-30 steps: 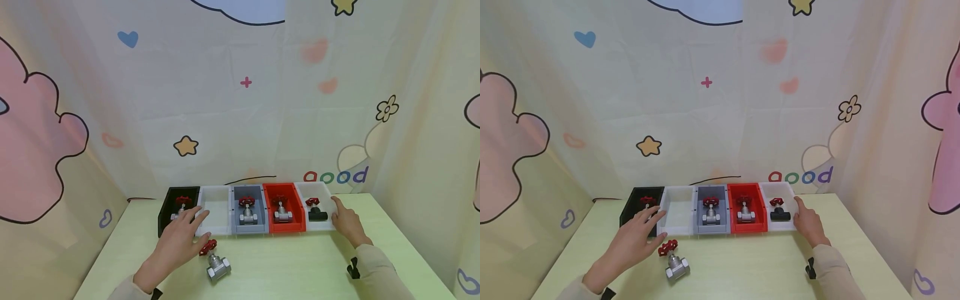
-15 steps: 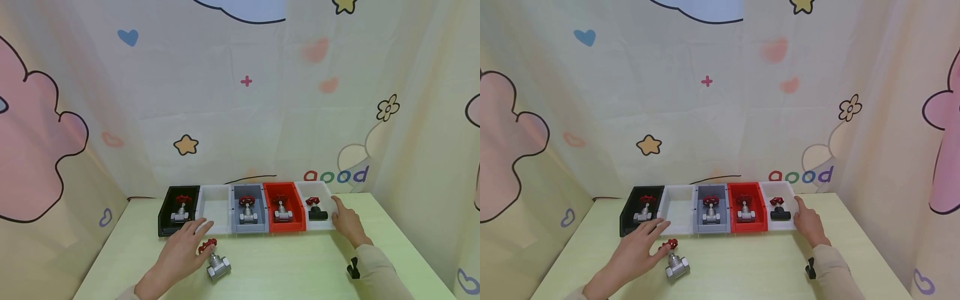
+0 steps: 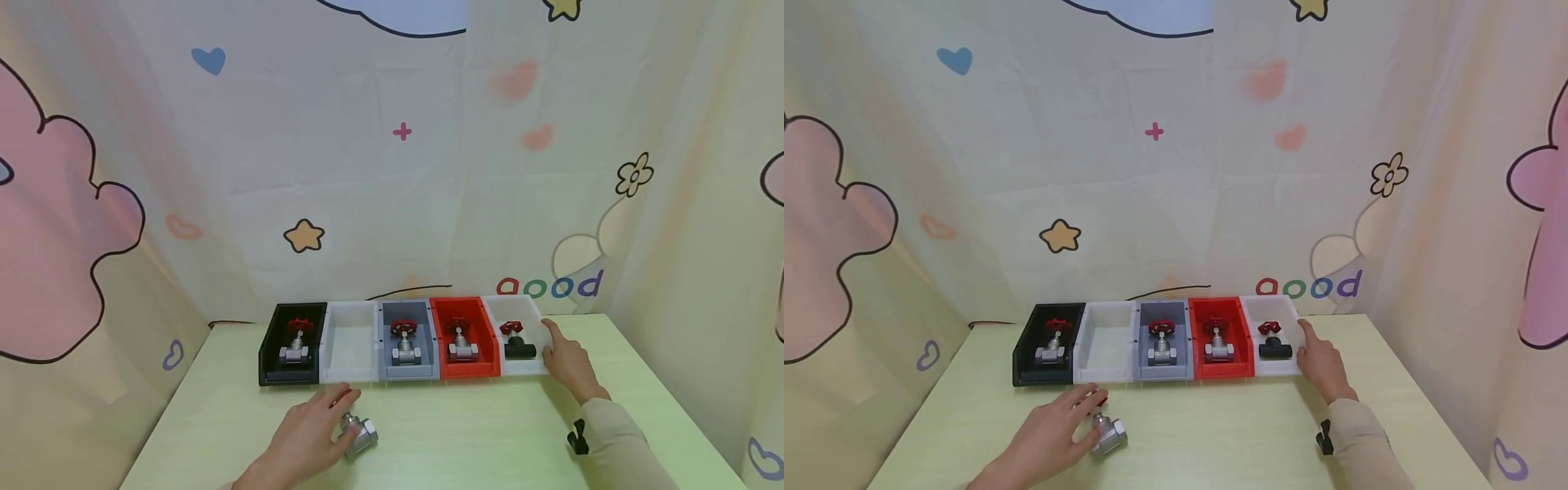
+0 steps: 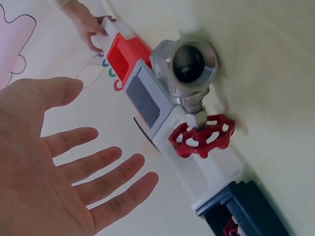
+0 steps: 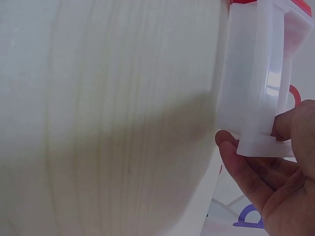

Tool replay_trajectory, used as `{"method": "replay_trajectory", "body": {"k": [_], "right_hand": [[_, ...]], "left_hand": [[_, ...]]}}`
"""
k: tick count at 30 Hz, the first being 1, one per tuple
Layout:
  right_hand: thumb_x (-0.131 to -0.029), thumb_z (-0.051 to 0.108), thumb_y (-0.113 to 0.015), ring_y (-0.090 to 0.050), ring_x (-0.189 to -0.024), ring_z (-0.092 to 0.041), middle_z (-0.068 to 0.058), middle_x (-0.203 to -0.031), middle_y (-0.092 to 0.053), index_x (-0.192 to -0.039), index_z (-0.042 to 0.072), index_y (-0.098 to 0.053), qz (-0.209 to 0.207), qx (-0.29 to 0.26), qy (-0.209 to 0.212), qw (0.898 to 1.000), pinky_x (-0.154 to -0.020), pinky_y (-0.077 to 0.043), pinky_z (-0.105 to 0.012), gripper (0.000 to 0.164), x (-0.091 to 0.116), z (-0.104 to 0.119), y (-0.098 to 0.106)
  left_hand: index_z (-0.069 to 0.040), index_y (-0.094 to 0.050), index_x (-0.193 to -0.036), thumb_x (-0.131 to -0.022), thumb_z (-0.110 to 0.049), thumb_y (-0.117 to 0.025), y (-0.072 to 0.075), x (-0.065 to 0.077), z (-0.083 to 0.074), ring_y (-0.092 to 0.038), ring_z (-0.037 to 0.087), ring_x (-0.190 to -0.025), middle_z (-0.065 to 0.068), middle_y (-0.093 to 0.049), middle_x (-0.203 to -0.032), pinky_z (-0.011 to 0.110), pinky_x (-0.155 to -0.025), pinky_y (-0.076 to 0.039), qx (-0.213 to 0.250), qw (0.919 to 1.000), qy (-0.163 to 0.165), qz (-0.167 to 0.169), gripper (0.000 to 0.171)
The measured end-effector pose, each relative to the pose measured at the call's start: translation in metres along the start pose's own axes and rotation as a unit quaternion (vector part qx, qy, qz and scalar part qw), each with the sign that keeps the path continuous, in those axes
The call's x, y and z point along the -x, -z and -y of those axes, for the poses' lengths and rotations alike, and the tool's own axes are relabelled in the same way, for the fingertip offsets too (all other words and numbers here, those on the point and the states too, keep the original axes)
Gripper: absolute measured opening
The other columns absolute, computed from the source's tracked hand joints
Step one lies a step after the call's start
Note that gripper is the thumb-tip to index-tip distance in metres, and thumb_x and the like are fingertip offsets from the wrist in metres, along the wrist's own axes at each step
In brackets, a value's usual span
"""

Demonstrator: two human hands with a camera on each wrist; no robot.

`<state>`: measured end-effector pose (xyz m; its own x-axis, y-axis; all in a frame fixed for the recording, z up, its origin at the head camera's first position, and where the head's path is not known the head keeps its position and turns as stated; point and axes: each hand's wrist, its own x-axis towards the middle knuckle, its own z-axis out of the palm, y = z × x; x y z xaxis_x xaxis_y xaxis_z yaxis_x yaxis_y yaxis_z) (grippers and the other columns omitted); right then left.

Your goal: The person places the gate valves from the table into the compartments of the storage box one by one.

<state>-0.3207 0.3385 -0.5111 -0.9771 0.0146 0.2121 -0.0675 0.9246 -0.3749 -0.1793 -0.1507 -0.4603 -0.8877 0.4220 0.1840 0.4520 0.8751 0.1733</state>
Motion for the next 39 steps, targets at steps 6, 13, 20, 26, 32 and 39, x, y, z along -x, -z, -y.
{"method": "replay_trajectory", "body": {"k": [6,13,20,26,32,39], "right_hand": [[-0.095,0.009,-0.051,-0.056,-0.060,-0.031,-0.041,-0.096,-0.062,-0.148,0.006,-0.029,0.004,-0.001,-0.004,1.000,-0.051,-0.041,-0.038,0.057,0.001,0.000,0.001],[-0.096,0.010,-0.051,-0.054,-0.060,-0.029,-0.040,-0.097,-0.062,-0.148,0.006,-0.028,0.007,0.000,-0.010,1.000,-0.051,-0.040,-0.035,0.057,0.001,0.001,0.002],[-0.095,0.010,-0.051,-0.054,-0.060,-0.029,-0.040,-0.096,-0.062,-0.148,0.006,-0.028,0.008,-0.002,-0.010,1.000,-0.051,-0.040,-0.037,0.057,0.001,0.002,0.004],[-0.095,0.010,-0.052,-0.054,-0.059,-0.029,-0.040,-0.097,-0.063,-0.147,0.007,-0.029,0.007,-0.003,-0.009,1.000,-0.050,-0.039,-0.035,0.057,0.000,0.001,0.001],[-0.095,0.010,-0.053,-0.055,-0.059,-0.029,-0.040,-0.100,-0.063,-0.147,0.007,-0.029,0.004,-0.004,-0.011,1.000,-0.050,-0.040,-0.034,0.057,-0.001,0.001,0.000],[-0.094,0.009,-0.053,-0.054,-0.058,-0.029,-0.039,-0.093,-0.064,-0.147,0.007,-0.030,-0.003,-0.002,-0.005,1.000,-0.049,-0.039,-0.036,0.058,0.000,0.000,0.000]], "left_hand": [[-0.021,-0.056,-0.139,-0.091,-0.044,-0.063,-0.013,0.000,-0.001,-0.061,0.028,-0.117,0.004,-0.055,-0.142,0.049,-0.072,-0.054,0.014,0.9991,0.001,0.040,0.054],[-0.021,-0.056,-0.138,-0.089,-0.045,-0.065,-0.018,-0.003,-0.001,-0.063,0.031,-0.115,0.006,-0.055,-0.141,0.054,-0.073,-0.053,0.037,0.9950,0.026,0.089,0.055],[-0.022,-0.056,-0.139,-0.089,-0.042,-0.066,-0.027,-0.005,0.002,-0.065,0.031,-0.109,0.008,-0.056,-0.140,0.052,-0.070,-0.053,0.047,0.9931,0.026,0.105,0.055],[-0.021,-0.058,-0.137,-0.087,-0.041,-0.069,-0.037,-0.006,0.003,-0.066,0.030,-0.104,0.007,-0.058,-0.136,0.054,-0.073,-0.052,0.053,0.9908,0.038,0.119,0.055],[-0.022,-0.060,-0.134,-0.086,-0.042,-0.072,-0.043,-0.010,0.005,-0.065,0.028,-0.103,0.008,-0.058,-0.136,0.052,-0.074,-0.053,0.056,0.9881,0.045,0.136,0.053],[-0.021,-0.059,-0.134,-0.086,-0.040,-0.073,-0.051,-0.012,0.008,-0.065,0.025,-0.099,0.007,-0.057,-0.134,0.049,-0.070,-0.053,0.034,0.9914,0.029,0.123,0.054]]}}
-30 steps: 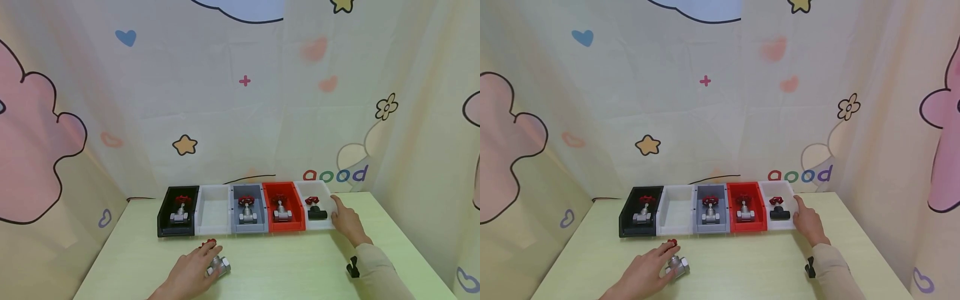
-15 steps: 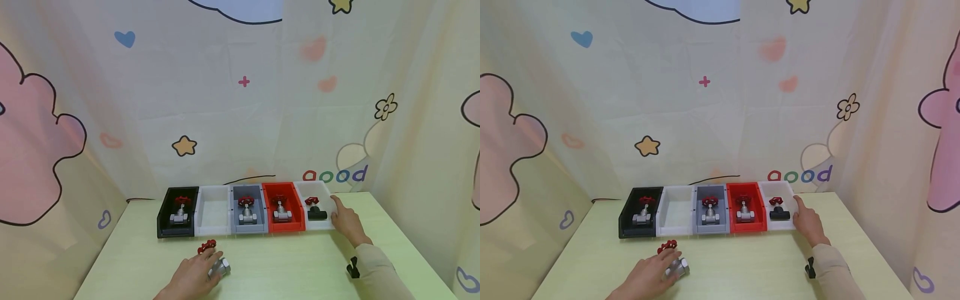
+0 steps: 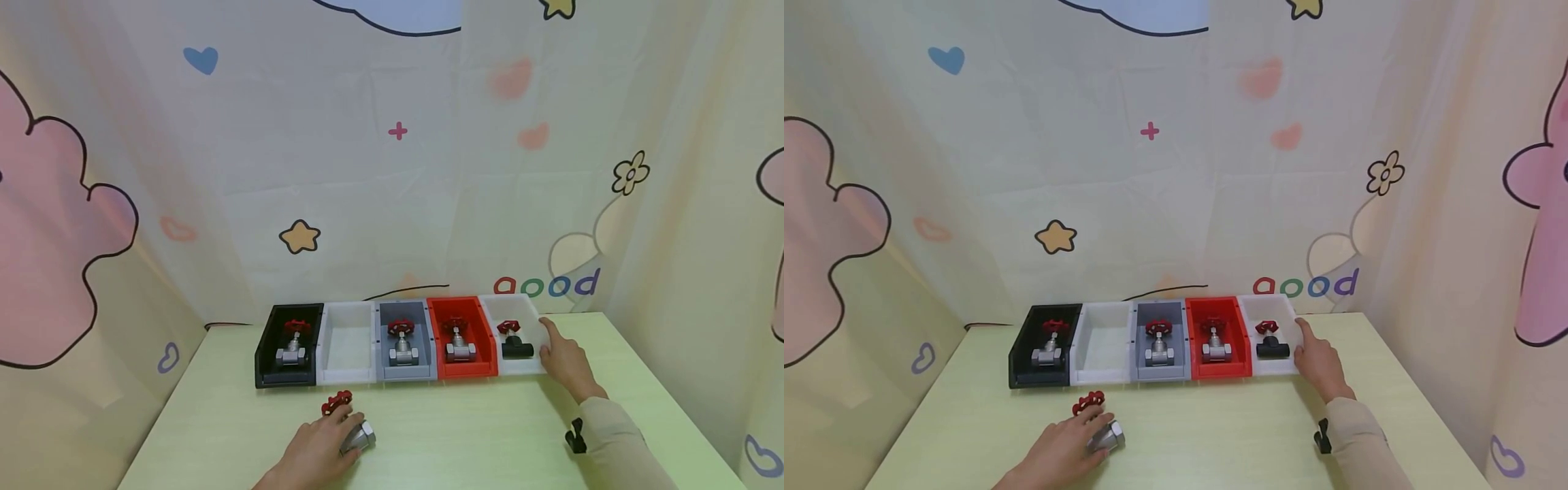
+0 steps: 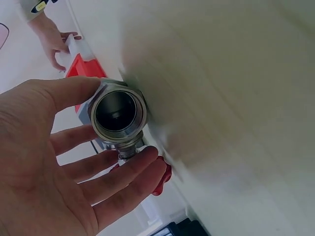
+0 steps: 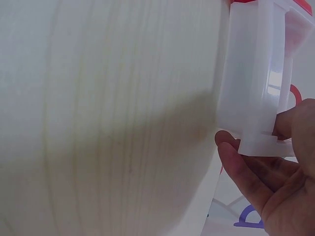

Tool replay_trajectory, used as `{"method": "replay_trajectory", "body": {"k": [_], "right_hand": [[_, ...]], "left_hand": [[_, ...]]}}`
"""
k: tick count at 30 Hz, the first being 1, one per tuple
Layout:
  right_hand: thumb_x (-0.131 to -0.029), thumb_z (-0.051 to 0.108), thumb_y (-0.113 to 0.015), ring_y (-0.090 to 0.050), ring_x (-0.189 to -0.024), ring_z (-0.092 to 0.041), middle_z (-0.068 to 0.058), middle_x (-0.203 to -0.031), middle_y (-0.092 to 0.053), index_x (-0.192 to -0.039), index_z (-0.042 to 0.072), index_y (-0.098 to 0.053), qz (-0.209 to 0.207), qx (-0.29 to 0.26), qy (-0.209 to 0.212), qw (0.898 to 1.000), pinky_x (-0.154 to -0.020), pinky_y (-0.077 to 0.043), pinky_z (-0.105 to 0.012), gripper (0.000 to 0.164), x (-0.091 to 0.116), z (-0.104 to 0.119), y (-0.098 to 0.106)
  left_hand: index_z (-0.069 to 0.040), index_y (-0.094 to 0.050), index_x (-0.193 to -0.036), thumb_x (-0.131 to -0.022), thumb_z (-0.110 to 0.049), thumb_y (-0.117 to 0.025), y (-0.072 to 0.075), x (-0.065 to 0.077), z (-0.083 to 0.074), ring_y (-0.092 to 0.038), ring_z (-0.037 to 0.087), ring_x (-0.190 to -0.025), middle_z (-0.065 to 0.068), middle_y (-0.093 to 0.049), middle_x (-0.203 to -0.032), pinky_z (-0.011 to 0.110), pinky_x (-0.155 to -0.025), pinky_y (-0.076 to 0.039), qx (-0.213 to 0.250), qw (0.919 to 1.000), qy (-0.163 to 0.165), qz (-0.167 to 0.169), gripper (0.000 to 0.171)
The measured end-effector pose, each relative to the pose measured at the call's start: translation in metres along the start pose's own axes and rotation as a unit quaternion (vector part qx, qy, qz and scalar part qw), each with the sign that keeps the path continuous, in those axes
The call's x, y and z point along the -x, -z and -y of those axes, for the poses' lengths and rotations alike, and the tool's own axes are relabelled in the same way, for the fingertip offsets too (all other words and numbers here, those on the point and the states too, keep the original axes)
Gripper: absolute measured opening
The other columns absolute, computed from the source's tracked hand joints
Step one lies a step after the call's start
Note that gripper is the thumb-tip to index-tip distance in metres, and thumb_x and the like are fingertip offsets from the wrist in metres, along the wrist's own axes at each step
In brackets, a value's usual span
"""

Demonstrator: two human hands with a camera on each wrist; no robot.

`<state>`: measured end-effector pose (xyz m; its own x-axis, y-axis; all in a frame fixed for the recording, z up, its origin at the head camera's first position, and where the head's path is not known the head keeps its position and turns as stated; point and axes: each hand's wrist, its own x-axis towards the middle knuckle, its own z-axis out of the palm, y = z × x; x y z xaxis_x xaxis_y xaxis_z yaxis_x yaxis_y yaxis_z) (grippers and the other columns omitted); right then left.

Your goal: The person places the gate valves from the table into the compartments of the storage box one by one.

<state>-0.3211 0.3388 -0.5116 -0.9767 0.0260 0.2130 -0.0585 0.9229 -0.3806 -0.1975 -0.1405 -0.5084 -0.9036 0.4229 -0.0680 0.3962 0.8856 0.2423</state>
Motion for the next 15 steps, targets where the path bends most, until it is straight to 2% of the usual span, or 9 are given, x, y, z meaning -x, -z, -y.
{"method": "replay_trajectory", "body": {"k": [6,11,15], "right_hand": [[-0.094,0.010,-0.052,-0.054,-0.058,-0.028,-0.039,-0.095,-0.064,-0.147,0.007,-0.029,0.002,-0.001,-0.006,1.000,-0.049,-0.038,-0.034,0.058,-0.0006,0.0003,-0.0004],[-0.094,0.009,-0.052,-0.054,-0.058,-0.029,-0.039,-0.093,-0.063,-0.147,0.007,-0.029,0.002,0.001,-0.005,1.000,-0.049,-0.039,-0.036,0.058,-0.0004,0.0004,0.0001],[-0.094,0.010,-0.052,-0.056,-0.058,-0.030,-0.039,-0.091,-0.063,-0.147,0.007,-0.029,0.003,0.000,-0.005,1.000,-0.050,-0.041,-0.038,0.058,-0.0001,0.0010,0.0008]], "left_hand": [[-0.020,-0.060,-0.134,-0.087,-0.040,-0.072,-0.0023,-0.0023,0.0017,-0.066,0.022,-0.100,0.006,-0.059,-0.132,0.044,-0.069,-0.053,-0.015,0.9997,-0.021,-0.005,0.052],[-0.019,-0.063,-0.129,-0.086,-0.037,-0.073,-0.0049,-0.0032,0.0024,-0.065,0.014,-0.093,0.000,-0.063,-0.120,0.036,-0.062,-0.050,-0.033,0.9978,-0.051,-0.027,0.048],[-0.017,-0.063,-0.127,-0.085,-0.037,-0.073,-0.0068,-0.0042,0.0026,-0.063,0.011,-0.089,-0.001,-0.064,-0.115,0.032,-0.059,-0.047,-0.038,0.9967,-0.061,-0.038,0.048]]}}
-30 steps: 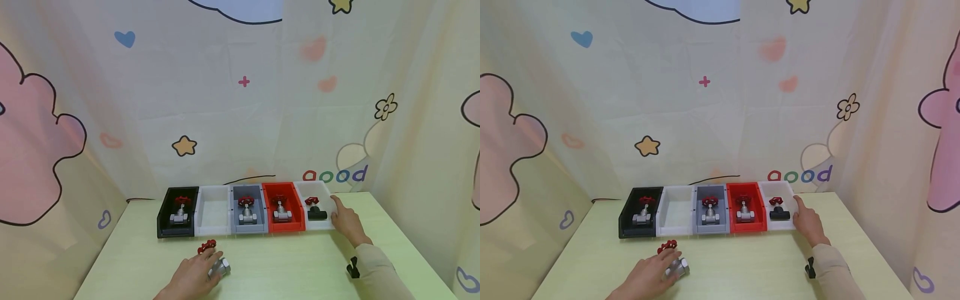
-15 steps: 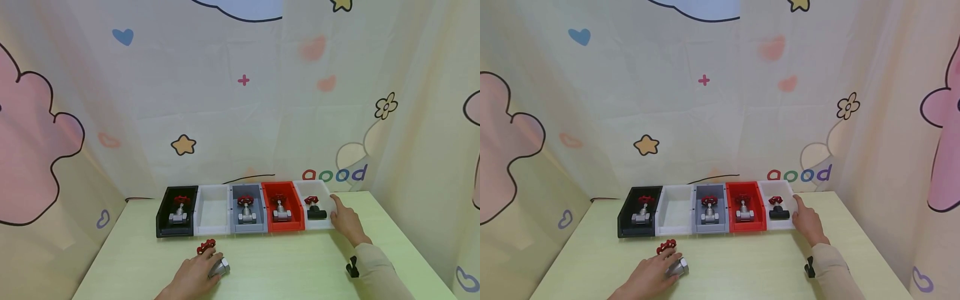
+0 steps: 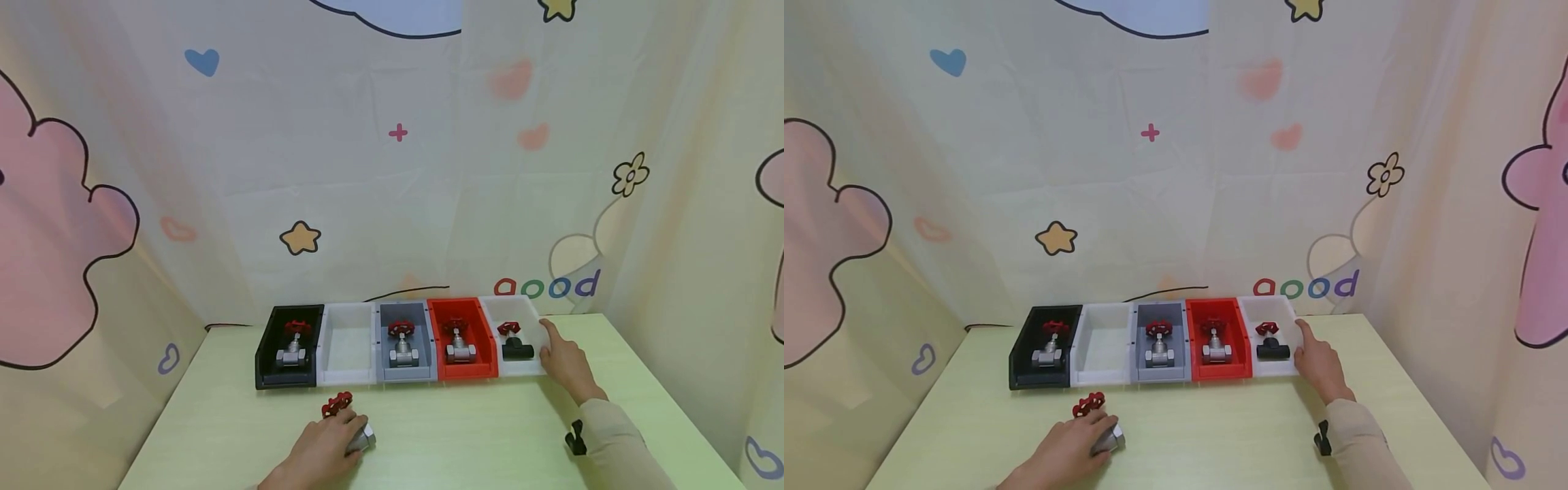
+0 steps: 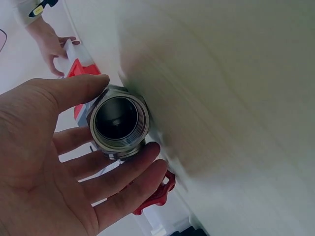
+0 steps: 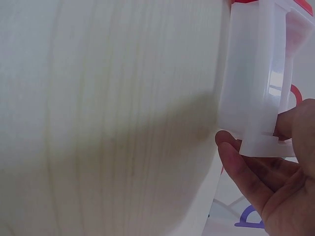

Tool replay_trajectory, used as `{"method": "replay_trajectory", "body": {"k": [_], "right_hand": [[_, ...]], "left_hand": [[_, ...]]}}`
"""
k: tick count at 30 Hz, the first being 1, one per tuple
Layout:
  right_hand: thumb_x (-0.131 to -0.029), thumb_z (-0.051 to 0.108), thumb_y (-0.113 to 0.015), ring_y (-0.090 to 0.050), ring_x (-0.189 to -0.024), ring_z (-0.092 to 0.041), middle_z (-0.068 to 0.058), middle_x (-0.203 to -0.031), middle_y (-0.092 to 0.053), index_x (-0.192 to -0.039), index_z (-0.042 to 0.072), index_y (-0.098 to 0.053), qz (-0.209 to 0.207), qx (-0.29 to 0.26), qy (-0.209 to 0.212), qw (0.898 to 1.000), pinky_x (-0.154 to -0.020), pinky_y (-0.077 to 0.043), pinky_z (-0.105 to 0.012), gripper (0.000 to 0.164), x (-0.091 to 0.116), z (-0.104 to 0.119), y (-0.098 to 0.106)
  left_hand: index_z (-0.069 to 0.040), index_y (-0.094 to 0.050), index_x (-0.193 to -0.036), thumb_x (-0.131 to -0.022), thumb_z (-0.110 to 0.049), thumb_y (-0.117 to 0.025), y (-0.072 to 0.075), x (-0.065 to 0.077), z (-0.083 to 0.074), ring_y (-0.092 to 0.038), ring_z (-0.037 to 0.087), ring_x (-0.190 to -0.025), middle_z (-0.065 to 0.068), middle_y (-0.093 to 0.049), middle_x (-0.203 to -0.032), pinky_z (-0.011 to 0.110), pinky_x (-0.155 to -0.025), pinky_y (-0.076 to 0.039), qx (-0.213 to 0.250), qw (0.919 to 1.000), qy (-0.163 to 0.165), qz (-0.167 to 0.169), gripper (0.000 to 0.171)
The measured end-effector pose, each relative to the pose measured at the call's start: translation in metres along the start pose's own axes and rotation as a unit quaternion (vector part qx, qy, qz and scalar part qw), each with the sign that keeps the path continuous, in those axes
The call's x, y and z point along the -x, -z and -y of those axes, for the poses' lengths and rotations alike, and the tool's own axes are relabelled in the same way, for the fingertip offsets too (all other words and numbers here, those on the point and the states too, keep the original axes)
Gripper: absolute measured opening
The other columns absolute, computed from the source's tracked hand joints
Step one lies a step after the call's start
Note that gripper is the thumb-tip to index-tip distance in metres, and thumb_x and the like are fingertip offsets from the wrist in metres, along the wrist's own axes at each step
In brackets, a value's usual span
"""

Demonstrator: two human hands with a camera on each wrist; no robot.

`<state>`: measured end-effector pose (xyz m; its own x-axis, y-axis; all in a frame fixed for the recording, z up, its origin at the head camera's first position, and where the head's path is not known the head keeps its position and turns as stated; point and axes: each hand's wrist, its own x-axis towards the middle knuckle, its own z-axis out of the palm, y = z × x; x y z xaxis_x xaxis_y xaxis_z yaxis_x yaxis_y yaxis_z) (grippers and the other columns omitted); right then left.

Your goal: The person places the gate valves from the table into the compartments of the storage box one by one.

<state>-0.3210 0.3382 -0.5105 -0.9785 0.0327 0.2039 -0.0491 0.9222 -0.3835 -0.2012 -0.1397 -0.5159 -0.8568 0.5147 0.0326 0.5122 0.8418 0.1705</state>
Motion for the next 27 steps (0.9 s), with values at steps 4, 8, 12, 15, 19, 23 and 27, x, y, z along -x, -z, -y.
{"method": "replay_trajectory", "body": {"k": [4,8,12,15,19,23,27], "right_hand": [[-0.094,0.010,-0.052,-0.056,-0.059,-0.030,-0.040,-0.093,-0.063,-0.147,0.007,-0.028,0.002,-0.002,-0.001,1.000,-0.051,-0.041,-0.039,0.058,0.000,0.000,0.000],[-0.095,0.010,-0.052,-0.056,-0.059,-0.029,-0.040,-0.097,-0.063,-0.147,0.007,-0.028,0.005,-0.002,-0.006,1.000,-0.051,-0.040,-0.036,0.058,0.000,-0.001,-0.001],[-0.095,0.010,-0.053,-0.055,-0.059,-0.028,-0.040,-0.099,-0.063,-0.147,0.007,-0.028,0.006,-0.003,-0.008,1.000,-0.050,-0.040,-0.033,0.058,0.001,-0.002,-0.002],[-0.095,0.010,-0.052,-0.054,-0.058,-0.028,-0.039,-0.098,-0.063,-0.147,0.007,-0.028,0.008,-0.006,-0.009,1.000,-0.050,-0.039,-0.033,0.059,0.000,-0.002,-0.001],[-0.095,0.010,-0.051,-0.053,-0.059,-0.027,-0.039,-0.096,-0.064,-0.148,0.008,-0.027,0.011,-0.007,-0.012,1.000,-0.049,-0.038,-0.033,0.058,0.000,0.000,-0.001],[-0.095,0.010,-0.050,-0.054,-0.060,-0.028,-0.040,-0.098,-0.063,-0.149,0.008,-0.027,0.015,-0.008,-0.014,1.000,-0.050,-0.038,-0.033,0.059,-0.001,0.000,-0.001],[-0.095,0.009,-0.050,-0.054,-0.060,-0.028,-0.040,-0.099,-0.062,-0.149,0.007,-0.027,0.015,-0.008,-0.013,1.000,-0.050,-0.039,-0.034,0.059,-0.001,0.000,-0.001]], "left_hand": [[-0.016,-0.063,-0.127,-0.084,-0.038,-0.074,-0.002,-0.002,-0.001,-0.061,0.010,-0.087,-0.002,-0.064,-0.113,0.032,-0.059,-0.045,-0.007,1.0000,0.002,0.000,0.050],[-0.016,-0.064,-0.125,-0.082,-0.039,-0.075,-0.002,-0.005,-0.004,-0.061,0.012,-0.087,-0.001,-0.064,-0.110,0.033,-0.059,-0.046,-0.019,0.9997,0.013,0.005,0.050],[-0.013,-0.065,-0.122,-0.081,-0.037,-0.076,-0.001,-0.008,-0.007,-0.061,0.015,-0.089,0.001,-0.064,-0.108,0.035,-0.064,-0.049,-0.011,0.9995,0.026,0.011,0.049],[-0.011,-0.066,-0.119,-0.080,-0.033,-0.077,-0.002,-0.009,-0.008,-0.061,0.015,-0.087,0.001,-0.063,-0.105,0.035,-0.066,-0.051,0.002,0.9995,0.031,0.009,0.046],[-0.010,-0.067,-0.114,-0.078,-0.028,-0.078,-0.001,-0.009,-0.008,-0.061,0.015,-0.084,0.002,-0.063,-0.102,0.035,-0.066,-0.051,0.014,0.9994,0.033,0.006,0.041],[-0.009,-0.068,-0.112,-0.077,-0.025,-0.078,0.000,-0.010,-0.009,-0.062,0.017,-0.087,0.004,-0.062,-0.105,0.036,-0.069,-0.053,0.029,0.9986,0.042,0.017,0.040],[-0.008,-0.067,-0.111,-0.075,-0.020,-0.078,0.002,-0.012,-0.010,-0.064,0.021,-0.089,0.007,-0.062,-0.110,0.040,-0.073,-0.054,0.043,0.9969,0.058,0.032,0.040]]}}
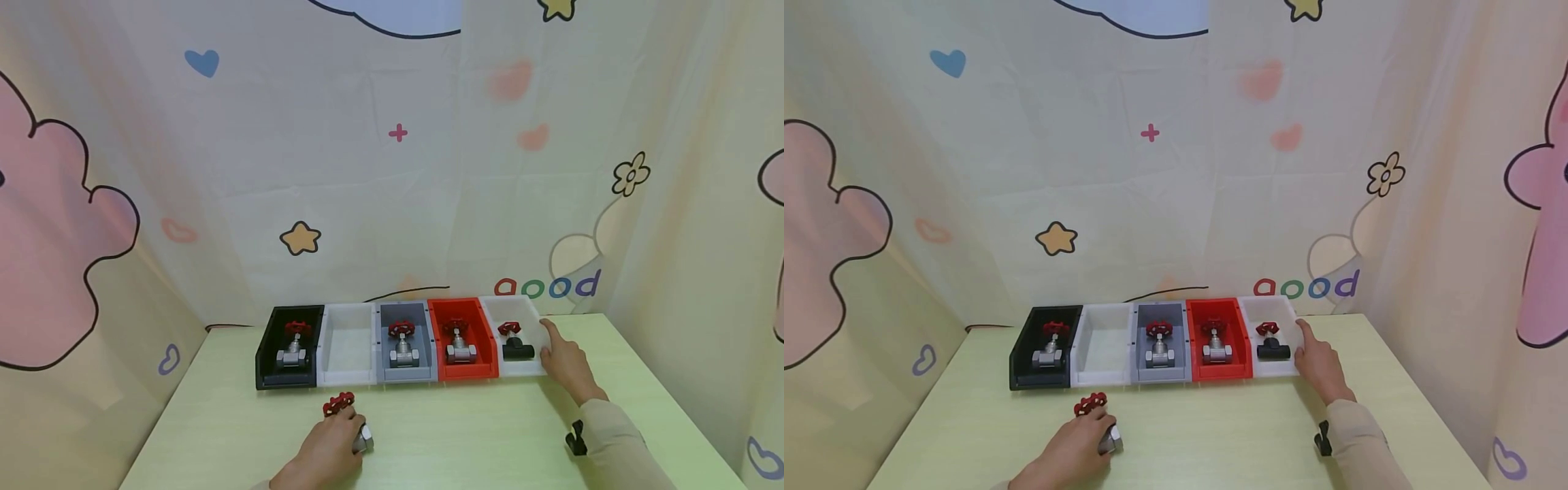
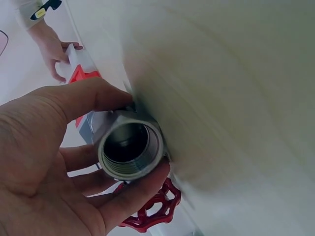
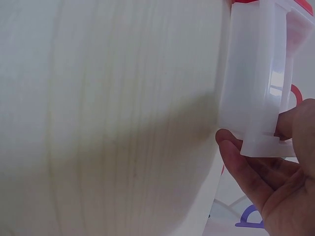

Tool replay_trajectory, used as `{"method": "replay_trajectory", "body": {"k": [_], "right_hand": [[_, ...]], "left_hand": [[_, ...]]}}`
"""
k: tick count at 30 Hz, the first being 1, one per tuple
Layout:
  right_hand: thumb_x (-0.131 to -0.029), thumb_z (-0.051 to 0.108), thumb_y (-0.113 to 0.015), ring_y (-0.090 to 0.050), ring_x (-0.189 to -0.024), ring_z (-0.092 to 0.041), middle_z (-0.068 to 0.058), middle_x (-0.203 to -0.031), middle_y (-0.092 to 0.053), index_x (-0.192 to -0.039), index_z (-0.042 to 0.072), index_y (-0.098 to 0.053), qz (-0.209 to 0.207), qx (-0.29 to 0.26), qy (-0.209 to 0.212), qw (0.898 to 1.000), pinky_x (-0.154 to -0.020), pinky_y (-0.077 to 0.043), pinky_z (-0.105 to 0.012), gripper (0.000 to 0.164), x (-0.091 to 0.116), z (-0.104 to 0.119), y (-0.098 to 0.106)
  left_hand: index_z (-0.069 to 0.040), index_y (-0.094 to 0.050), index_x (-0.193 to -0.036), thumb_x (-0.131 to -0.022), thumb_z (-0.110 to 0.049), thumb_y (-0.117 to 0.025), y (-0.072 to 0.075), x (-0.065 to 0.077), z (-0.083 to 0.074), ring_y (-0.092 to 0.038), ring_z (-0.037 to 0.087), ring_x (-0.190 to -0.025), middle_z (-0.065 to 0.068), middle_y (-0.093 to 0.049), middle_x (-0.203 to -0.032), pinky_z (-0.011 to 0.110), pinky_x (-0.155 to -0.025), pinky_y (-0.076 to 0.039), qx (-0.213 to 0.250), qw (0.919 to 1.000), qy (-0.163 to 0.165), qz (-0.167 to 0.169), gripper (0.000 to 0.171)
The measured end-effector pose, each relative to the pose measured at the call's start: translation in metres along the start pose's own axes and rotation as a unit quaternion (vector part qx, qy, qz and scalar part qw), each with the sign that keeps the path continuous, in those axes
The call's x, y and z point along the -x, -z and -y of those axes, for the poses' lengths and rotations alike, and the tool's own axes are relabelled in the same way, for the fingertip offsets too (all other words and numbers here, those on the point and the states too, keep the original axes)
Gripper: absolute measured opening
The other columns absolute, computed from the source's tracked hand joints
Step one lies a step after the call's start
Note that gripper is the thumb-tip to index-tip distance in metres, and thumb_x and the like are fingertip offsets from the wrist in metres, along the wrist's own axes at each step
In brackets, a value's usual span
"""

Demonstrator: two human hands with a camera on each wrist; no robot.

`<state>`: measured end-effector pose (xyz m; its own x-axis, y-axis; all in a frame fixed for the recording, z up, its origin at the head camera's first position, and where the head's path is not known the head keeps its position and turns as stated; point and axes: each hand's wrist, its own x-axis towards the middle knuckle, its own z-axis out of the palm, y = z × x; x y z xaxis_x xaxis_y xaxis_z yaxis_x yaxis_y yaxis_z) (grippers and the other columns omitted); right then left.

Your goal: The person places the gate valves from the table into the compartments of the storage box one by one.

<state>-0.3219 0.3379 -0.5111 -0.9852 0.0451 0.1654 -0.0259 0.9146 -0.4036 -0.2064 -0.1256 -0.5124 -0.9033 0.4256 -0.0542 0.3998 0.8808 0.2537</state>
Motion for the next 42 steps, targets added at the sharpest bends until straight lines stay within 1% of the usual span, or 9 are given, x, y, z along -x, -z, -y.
{"method": "replay_trajectory", "body": {"k": [6,12,16,21,30,33,35,38,42], "right_hand": [[-0.095,0.010,-0.051,-0.054,-0.060,-0.028,-0.040,-0.098,-0.063,-0.148,0.008,-0.027,-0.004,0.002,-0.001,1.000,-0.050,-0.039,-0.034,0.058,-0.001,0.000,-0.001],[-0.095,0.010,-0.051,-0.053,-0.060,-0.028,-0.038,-0.094,-0.063,-0.148,0.008,-0.027,0.002,0.002,-0.004,1.000,-0.050,-0.038,-0.034,0.058,-0.001,-0.001,0.000],[-0.096,0.011,-0.051,-0.053,-0.059,-0.027,-0.038,-0.093,-0.063,-0.149,0.008,-0.026,-0.001,0.000,0.000,1.000,-0.050,-0.038,-0.033,0.058,-0.001,0.000,0.000],[-0.096,0.011,-0.049,-0.052,-0.058,-0.027,-0.037,-0.091,-0.063,-0.149,0.008,-0.026,-0.005,0.000,0.005,1.000,-0.049,-0.037,-0.033,0.058,-0.002,-0.001,0.001],[-0.097,0.011,-0.050,-0.054,-0.062,-0.028,-0.040,-0.103,-0.062,-0.150,0.009,-0.025,0.010,-0.003,-0.009,1.000,-0.051,-0.039,-0.033,0.058,-0.001,-0.001,-0.001],[-0.096,0.011,-0.049,-0.054,-0.061,-0.028,-0.040,-0.102,-0.062,-0.149,0.008,-0.025,0.006,-0.002,-0.004,1.000,-0.051,-0.040,-0.034,0.058,-0.001,-0.001,-0.002],[-0.096,0.011,-0.049,-0.054,-0.060,-0.028,-0.040,-0.098,-0.062,-0.149,0.008,-0.026,-0.001,-0.002,0.003,1.000,-0.050,-0.039,-0.034,0.058,-0.001,-0.002,-0.003],[-0.096,0.011,-0.049,-0.054,-0.059,-0.028,-0.040,-0.096,-0.062,-0.149,0.008,-0.026,-0.006,-0.002,0.006,1.000,-0.050,-0.039,-0.034,0.058,0.000,-0.003,-0.003],[-0.096,0.010,-0.049,-0.053,-0.060,-0.028,-0.041,-0.099,-0.061,-0.150,0.008,-0.025,0.000,-0.004,0.002,1.000,-0.050,-0.039,-0.034,0.059,-0.001,-0.002,-0.002]], "left_hand": [[-0.007,-0.066,-0.109,-0.072,-0.010,-0.077,0.000,-0.002,0.001,-0.064,0.025,-0.088,0.008,-0.061,-0.111,0.041,-0.073,-0.054,0.002,0.9999,0.008,0.015,0.039],[-0.006,-0.066,-0.114,-0.074,-0.010,-0.078,0.001,0.000,0.005,-0.064,0.028,-0.098,0.009,-0.060,-0.121,0.043,-0.079,-0.055,0.008,0.9998,0.000,0.017,0.042],[-0.005,-0.067,-0.112,-0.072,-0.007,-0.077,0.004,0.003,0.008,-0.065,0.030,-0.101,0.009,-0.061,-0.122,0.043,-0.080,-0.055,0.006,0.9999,-0.014,-0.008,0.041],[-0.005,-0.067,-0.107,-0.070,-0.003,-0.076,0.011,0.007,0.010,-0.065,0.026,-0.094,0.007,-0.063,-0.114,0.040,-0.076,-0.055,-0.004,0.9983,-0.033,-0.048,0.038],[-0.007,-0.068,-0.104,-0.070,0.001,-0.073,0.018,0.009,0.011,-0.064,0.022,-0.090,0.003,-0.064,-0.108,0.037,-0.073,-0.055,-0.010,0.9965,-0.051,-0.065,0.036],[-0.008,-0.068,-0.102,-0.069,0.002,-0.073,0.021,0.008,0.011,-0.064,0.021,-0.088,0.002,-0.064,-0.106,0.036,-0.071,-0.054,-0.012,0.9956,-0.056,-0.074,0.035],[-0.009,-0.068,-0.101,-0.069,0.003,-0.072,0.023,0.008,0.011,-0.064,0.020,-0.086,0.001,-0.064,-0.104,0.034,-0.069,-0.054,-0.014,0.9947,-0.061,-0.082,0.034],[-0.009,-0.068,-0.098,-0.067,0.006,-0.069,0.026,0.007,0.010,-0.064,0.020,-0.083,0.000,-0.064,-0.101,0.031,-0.066,-0.052,-0.018,0.9910,-0.076,-0.108,0.034],[-0.010,-0.068,-0.095,-0.066,0.009,-0.067,0.032,0.005,0.010,-0.064,0.019,-0.082,-0.002,-0.064,-0.098,0.030,-0.065,-0.052,-0.019,0.9863,-0.094,-0.134,0.034]]}}
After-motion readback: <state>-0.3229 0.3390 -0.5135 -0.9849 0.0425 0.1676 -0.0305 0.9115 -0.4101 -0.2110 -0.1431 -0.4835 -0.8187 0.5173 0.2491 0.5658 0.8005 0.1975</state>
